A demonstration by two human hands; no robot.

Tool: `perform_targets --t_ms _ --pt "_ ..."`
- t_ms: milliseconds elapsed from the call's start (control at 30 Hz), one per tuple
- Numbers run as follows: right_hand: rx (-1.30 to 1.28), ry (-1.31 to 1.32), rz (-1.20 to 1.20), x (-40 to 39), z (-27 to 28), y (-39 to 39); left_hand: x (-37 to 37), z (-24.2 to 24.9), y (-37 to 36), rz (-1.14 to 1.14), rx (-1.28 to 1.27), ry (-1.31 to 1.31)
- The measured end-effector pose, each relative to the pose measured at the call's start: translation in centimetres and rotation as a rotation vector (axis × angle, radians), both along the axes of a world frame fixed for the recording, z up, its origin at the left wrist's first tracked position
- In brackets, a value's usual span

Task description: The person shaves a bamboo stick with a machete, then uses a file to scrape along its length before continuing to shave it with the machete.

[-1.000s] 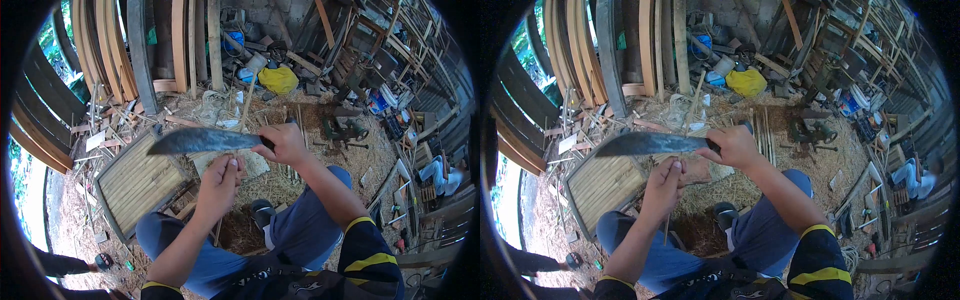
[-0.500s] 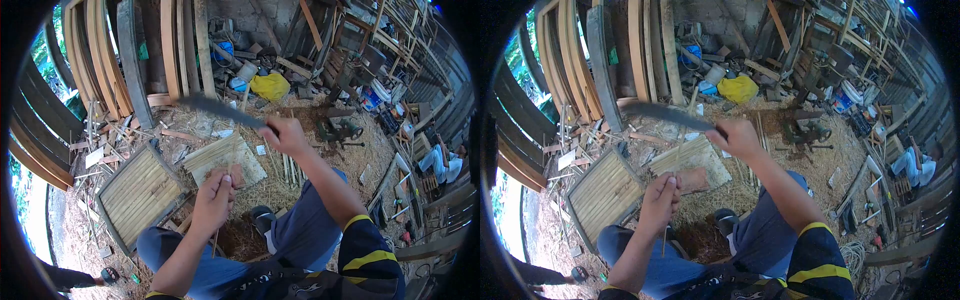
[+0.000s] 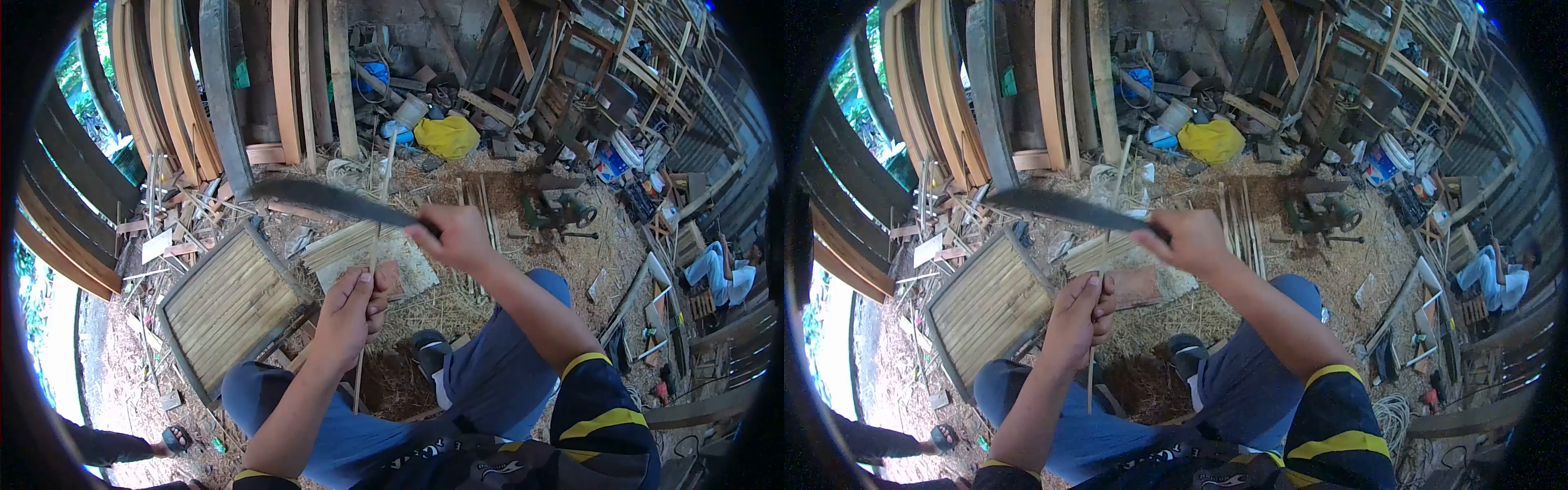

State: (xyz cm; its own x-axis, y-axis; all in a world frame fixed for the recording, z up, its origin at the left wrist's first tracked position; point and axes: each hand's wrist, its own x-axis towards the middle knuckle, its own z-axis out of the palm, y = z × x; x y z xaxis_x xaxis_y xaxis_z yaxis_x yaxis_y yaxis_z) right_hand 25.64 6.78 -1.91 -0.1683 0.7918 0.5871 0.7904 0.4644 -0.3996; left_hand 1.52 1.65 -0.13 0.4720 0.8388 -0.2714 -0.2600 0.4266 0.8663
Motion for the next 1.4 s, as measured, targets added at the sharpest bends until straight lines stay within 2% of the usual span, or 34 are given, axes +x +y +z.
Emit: perform_targets --t_ms 100,233,333,367,467,500,600,733,767,867,900,1000,1100,1233,1333,1400 --pt "0.086 -0.226 0.117 -1.1 -0.1 -0.7 0.1 0.0 -0.2 0.008 0.033 0.009" --pt "0.081 -0.077 -0.070 0.3 -0.1 1.6 -0.6 -0.2 0.1 -0.031 0.041 -0.026" --pt "0.045 -0.159 -0.080 1.3 -0.1 1.7 -0.5 0.0 0.1 -0.042 -0.030 0.007" --pt "0.043 -0.190 -0.012 1.4 -0.1 1.0 -0.5 -0.1 0.2 -0.050 -0.003 0.001" --pt "0.071 -0.111 -0.035 2.8 -0.7 2.0 -0.8 -0.3 0.0 -0.067 0.015 0.002" --pt "0.008 -0.065 -0.157 3.9 -1.1 3.5 -0.9 -0.1 0.0 -0.064 -0.013 0.000" --pt "-0.071 0.069 -0.329 4.9 0.6 4.1 -0.9 -0.6 0.1 -0.084 -0.038 -0.026" --pt "0.072 -0.133 -0.020 3.7 0.0 0.9 -0.8 -0.8 -0.1 -0.102 0.083 -0.019" --pt "0.058 -0.151 -0.030 4.2 0.0 1.6 -1.0 -0.9 -0.1 -0.093 0.041 -0.003" --pt "-0.146 0.133 -0.503 5.3 -0.1 5.0 -1.3 -1.2 0.2 -0.089 -0.070 -0.024" --pt "-0.234 0.293 -0.521 5.8 0.2 5.7 -1.3 -1.4 0.2 -0.101 -0.098 -0.066" --pt "-0.634 1.168 -0.188 5.9 -0.1 4.6 -1.3 -2.6 0.4 -0.193 -0.189 -0.185" --pt "-0.621 1.317 0.000 2.0 2.5 2.2 -0.9 -3.4 0.1 -0.329 -0.290 -0.280" --pt "-0.634 1.284 0.042 1.6 2.3 2.6 -0.5 -4.3 -0.3 -0.433 -0.393 -0.391" --pt "-0.602 1.276 -0.028 1.5 2.4 2.8 0.7 -3.1 -1.3 -0.281 -0.327 -0.279" --pt "-0.606 1.258 -0.037 1.8 2.3 3.0 0.7 -4.1 -1.0 -0.270 -0.253 -0.231"
